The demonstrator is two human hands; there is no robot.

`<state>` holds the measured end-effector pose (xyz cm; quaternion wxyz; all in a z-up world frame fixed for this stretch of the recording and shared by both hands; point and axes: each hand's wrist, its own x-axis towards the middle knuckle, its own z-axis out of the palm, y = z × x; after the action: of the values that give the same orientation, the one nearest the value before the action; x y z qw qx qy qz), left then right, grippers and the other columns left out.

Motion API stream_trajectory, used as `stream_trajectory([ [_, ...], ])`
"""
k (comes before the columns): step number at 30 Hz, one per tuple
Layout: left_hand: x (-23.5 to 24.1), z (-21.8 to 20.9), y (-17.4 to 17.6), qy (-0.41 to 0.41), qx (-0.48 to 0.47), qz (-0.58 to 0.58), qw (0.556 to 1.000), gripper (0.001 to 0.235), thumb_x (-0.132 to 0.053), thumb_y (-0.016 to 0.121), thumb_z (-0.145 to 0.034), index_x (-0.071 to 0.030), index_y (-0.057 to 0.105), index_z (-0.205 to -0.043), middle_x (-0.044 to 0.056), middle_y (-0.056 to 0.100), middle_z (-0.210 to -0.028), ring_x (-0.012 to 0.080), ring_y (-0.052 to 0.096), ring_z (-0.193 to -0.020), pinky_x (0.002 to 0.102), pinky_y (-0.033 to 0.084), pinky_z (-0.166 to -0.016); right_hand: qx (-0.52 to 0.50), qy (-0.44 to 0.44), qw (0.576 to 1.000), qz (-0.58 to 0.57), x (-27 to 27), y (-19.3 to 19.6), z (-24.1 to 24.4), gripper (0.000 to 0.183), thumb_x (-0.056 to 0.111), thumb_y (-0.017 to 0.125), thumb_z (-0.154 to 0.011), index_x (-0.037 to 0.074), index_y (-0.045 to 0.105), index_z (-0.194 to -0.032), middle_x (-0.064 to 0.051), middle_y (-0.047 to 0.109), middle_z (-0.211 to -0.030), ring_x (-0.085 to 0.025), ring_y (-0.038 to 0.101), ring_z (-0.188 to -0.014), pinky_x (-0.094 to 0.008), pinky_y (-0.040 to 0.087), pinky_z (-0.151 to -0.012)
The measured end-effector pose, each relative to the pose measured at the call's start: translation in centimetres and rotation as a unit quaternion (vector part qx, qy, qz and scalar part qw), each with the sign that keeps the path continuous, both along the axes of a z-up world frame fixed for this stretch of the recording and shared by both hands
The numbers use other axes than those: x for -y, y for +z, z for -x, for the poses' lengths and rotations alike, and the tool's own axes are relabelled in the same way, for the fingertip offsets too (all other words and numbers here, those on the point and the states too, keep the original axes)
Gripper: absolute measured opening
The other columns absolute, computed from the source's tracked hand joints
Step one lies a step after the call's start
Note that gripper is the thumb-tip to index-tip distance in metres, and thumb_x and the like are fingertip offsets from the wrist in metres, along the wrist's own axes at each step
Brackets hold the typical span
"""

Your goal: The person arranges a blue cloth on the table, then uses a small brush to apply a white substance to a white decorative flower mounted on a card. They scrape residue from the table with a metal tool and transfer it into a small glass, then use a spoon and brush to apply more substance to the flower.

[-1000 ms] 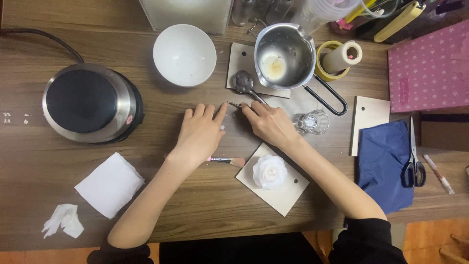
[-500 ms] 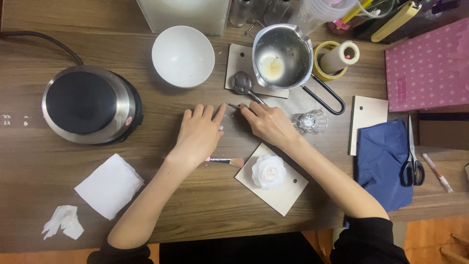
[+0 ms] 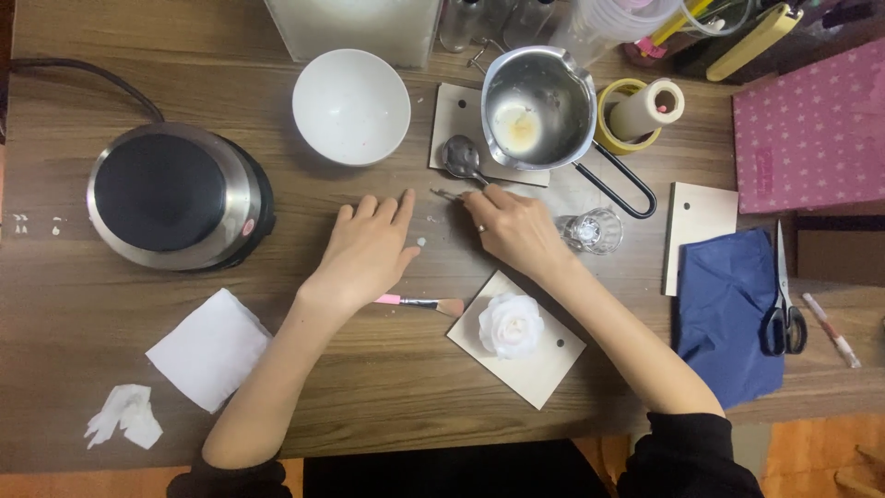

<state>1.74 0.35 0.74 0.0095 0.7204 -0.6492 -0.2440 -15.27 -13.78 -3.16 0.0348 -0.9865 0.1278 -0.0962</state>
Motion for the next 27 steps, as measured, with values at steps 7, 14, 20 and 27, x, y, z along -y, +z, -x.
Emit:
stream_trajectory([
  [7,0.1,0.5,-0.6,0.004,0.018,0.005,1.000,0.057,-0.028,0.055,-0.088,0.000,0.044,-0.136,0.022,0.058,-0.105,0.0314,0.049,-0.096,0.042,0.036,-0.078,0.007,0.005,1.000,-0.005,-0.6,0.0,-0.4,0.009,0.005,0.057,-0.081,0.014,0.058,-0.082,0.001,0.050,-0.065,-0.016,0.056,-0.052,-0.024,0.044,-0.044],
  [14,0.2,-0.1,-0.1,-0.001,0.003,0.053,0.999,0.048,-0.022,0.056,-0.087,-0.002,0.052,-0.130,0.016,0.061,-0.092,0.0283,0.051,-0.086,0.040,0.036,-0.074,0.018,0.039,0.996,-0.082,-1.3,1.9,-0.6,0.014,0.000,0.056,-0.073,0.012,0.052,-0.076,0.000,0.048,-0.064,-0.018,0.056,-0.051,-0.025,0.044,-0.044],
  [20,0.1,-0.9,1.8,0.076,-0.132,0.185,0.971,0.022,-0.016,0.051,-0.093,-0.006,0.071,-0.094,0.009,0.059,-0.083,0.0234,0.051,-0.082,0.036,0.039,-0.072,0.119,0.049,0.986,-0.106,-2.3,5.4,0.8,0.014,0.000,0.062,-0.076,0.012,0.056,-0.071,0.000,0.048,-0.060,-0.017,0.053,-0.048,-0.023,0.042,-0.042],
  [27,-2.3,1.2,3.0,0.179,-0.408,0.225,0.867,0.021,-0.018,0.057,-0.092,-0.007,0.070,-0.080,0.008,0.062,-0.073,0.0185,0.059,-0.075,0.034,0.047,-0.074,0.167,0.051,0.982,-0.077,-3.7,6.8,3.0,0.024,0.001,0.063,-0.079,0.017,0.054,-0.064,0.005,0.050,-0.061,-0.013,0.051,-0.047,-0.019,0.042,-0.043],
])
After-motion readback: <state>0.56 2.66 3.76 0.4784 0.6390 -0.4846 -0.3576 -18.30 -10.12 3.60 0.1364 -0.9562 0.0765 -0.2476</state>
